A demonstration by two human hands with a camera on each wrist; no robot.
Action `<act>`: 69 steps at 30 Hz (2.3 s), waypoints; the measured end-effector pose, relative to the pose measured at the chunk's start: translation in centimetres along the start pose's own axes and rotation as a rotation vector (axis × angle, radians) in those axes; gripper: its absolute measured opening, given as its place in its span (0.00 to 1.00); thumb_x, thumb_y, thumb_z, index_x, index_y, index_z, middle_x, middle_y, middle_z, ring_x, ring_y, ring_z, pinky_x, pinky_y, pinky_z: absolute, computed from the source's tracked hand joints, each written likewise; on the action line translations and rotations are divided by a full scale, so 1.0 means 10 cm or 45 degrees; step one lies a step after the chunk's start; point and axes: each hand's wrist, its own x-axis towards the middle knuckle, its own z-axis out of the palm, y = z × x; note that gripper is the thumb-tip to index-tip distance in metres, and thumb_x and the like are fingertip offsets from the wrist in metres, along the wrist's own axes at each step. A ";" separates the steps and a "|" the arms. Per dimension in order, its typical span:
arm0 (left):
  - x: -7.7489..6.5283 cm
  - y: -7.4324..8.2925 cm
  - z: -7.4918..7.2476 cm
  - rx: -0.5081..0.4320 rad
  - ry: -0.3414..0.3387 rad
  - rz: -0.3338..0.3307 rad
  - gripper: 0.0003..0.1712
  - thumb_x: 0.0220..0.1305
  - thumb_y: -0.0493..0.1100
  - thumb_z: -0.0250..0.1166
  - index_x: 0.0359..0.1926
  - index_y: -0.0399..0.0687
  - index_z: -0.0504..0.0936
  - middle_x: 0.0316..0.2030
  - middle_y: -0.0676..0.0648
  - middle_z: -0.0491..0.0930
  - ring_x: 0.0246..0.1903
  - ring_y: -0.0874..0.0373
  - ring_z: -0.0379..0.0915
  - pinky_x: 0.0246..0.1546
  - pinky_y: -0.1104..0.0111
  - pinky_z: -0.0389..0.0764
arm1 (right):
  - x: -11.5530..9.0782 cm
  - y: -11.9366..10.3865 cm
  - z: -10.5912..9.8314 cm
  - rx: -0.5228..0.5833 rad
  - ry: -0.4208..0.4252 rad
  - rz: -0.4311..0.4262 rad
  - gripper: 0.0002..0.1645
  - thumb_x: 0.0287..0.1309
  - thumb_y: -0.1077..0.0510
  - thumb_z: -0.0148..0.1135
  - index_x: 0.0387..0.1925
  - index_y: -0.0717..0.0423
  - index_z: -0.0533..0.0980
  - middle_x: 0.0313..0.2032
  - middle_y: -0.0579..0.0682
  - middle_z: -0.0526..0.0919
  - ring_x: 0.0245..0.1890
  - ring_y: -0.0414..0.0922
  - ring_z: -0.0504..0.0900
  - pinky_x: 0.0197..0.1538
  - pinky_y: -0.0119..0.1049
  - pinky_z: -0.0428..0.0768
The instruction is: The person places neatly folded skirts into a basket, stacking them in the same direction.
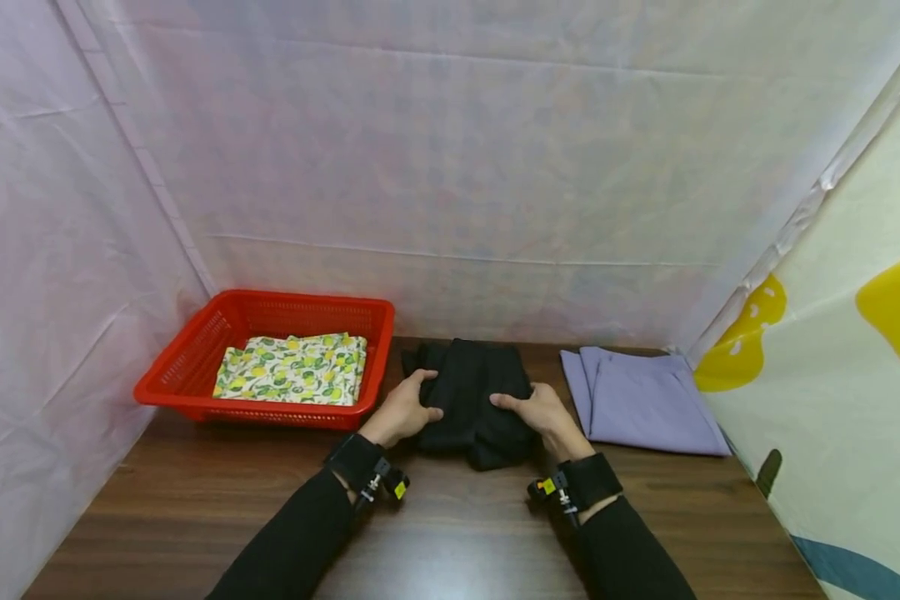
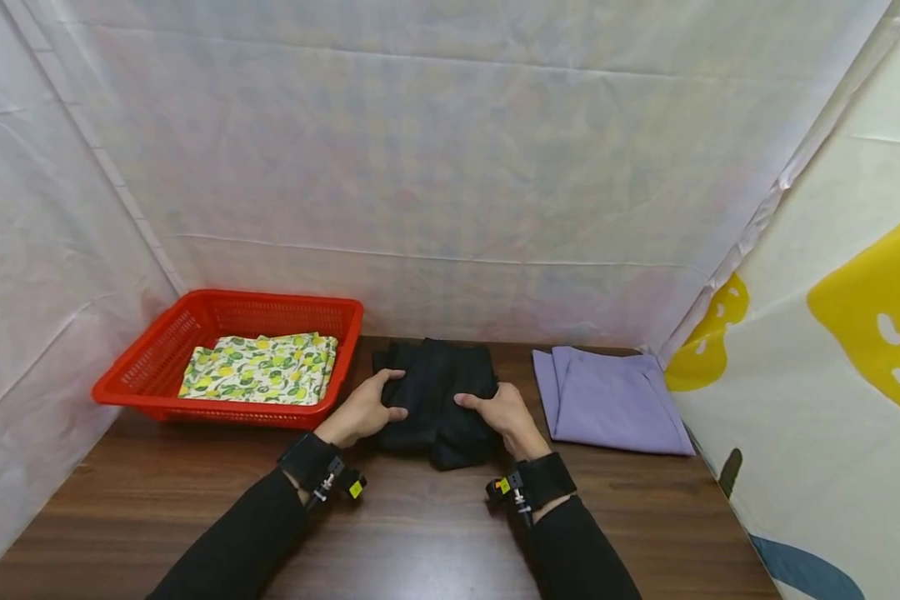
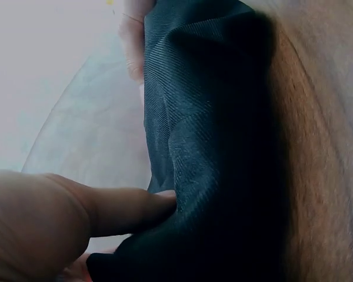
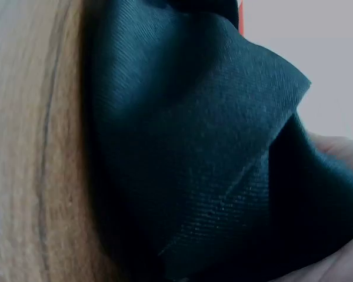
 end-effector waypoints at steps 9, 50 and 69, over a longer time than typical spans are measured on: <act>-0.05 0.05 0.03 -0.028 -0.045 0.073 0.42 0.79 0.33 0.74 0.88 0.48 0.70 0.88 0.33 0.68 0.84 0.34 0.68 0.87 0.34 0.69 | -0.04 0.01 0.00 0.050 -0.028 -0.002 0.41 0.68 0.53 0.83 0.75 0.65 0.77 0.68 0.65 0.87 0.63 0.58 0.89 0.66 0.50 0.88; -0.48 0.46 -1.13 -0.002 0.072 0.270 0.44 0.86 0.38 0.67 0.93 0.57 0.62 0.90 0.34 0.64 0.81 0.32 0.70 0.85 0.33 0.70 | -0.21 -1.14 0.20 0.446 -0.191 -0.182 0.36 0.73 0.55 0.81 0.76 0.57 0.80 0.60 0.55 0.92 0.45 0.45 0.94 0.49 0.36 0.93; -0.48 0.02 -2.07 0.015 0.222 0.149 0.44 0.87 0.36 0.63 0.95 0.52 0.59 0.90 0.26 0.59 0.80 0.25 0.68 0.82 0.29 0.73 | 0.14 -1.83 1.15 0.541 -0.404 -0.224 0.30 0.83 0.60 0.69 0.79 0.60 0.75 0.67 0.61 0.90 0.52 0.46 0.93 0.52 0.35 0.93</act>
